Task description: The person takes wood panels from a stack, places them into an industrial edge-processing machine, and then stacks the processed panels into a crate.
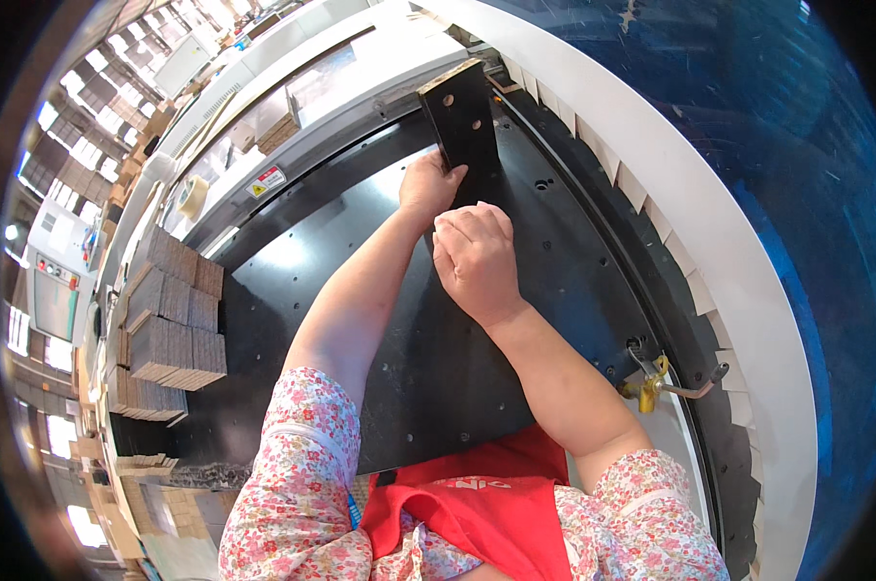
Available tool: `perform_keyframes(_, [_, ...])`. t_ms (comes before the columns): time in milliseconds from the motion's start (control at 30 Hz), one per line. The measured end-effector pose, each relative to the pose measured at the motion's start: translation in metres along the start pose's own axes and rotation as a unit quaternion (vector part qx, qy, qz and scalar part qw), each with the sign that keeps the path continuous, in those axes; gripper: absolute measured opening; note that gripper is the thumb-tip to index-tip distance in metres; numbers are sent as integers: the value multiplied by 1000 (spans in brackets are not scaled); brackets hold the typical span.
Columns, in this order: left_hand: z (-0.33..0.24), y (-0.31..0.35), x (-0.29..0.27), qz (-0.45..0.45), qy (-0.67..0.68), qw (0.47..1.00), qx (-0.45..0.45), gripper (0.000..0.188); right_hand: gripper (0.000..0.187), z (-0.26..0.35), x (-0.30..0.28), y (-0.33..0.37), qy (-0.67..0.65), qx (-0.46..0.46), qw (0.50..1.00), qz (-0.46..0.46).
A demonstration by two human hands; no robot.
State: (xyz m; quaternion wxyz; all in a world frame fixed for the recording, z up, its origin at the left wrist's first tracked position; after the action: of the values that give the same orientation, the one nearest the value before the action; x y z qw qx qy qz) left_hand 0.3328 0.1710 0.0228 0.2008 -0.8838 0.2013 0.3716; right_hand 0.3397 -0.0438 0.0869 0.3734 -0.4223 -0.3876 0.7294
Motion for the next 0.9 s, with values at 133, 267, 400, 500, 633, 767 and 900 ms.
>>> perform_keyframes(133, [-24,4,-8,-44,-23,999,-4,27,14,-5,-3,0,25,-5,1000,7])
perform_keyframes(267, [-19,7,5,12,-25,1000,-12,26,14,-1,1,1,19,-12,1000,11])
perform_keyframes(400, [-18,11,-3,-16,-33,999,2,26,13,1,1,0,14,-13,1000,8])
perform_keyframes(500, [-38,18,-20,-44,-34,998,10,28,11,-4,-4,-1,10,-5,1000,0])
perform_keyframes(633, [-55,28,-61,-133,-38,978,158,27,14,1,-1,0,20,-14,1000,3])
perform_keyframes(767, [-62,39,-53,-7,-142,972,188,30,11,2,-3,0,16,-17,1000,-2])
perform_keyframes(900, [-60,44,-43,65,-219,965,128,31,9,0,-3,0,16,-19,1000,0])
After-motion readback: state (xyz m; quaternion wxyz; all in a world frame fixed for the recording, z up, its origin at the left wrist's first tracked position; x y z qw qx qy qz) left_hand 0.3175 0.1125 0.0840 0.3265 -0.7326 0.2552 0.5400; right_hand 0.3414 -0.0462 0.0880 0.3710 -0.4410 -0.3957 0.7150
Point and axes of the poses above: each hand's wrist, its own y-axis away from the middle knuckle, its own x-axis out of the palm, z = x × y, the point moved 9 cm from there along -y, towards the middle knuckle, and after that the axes turned 5 degrees about y, right-handed, at the moved point
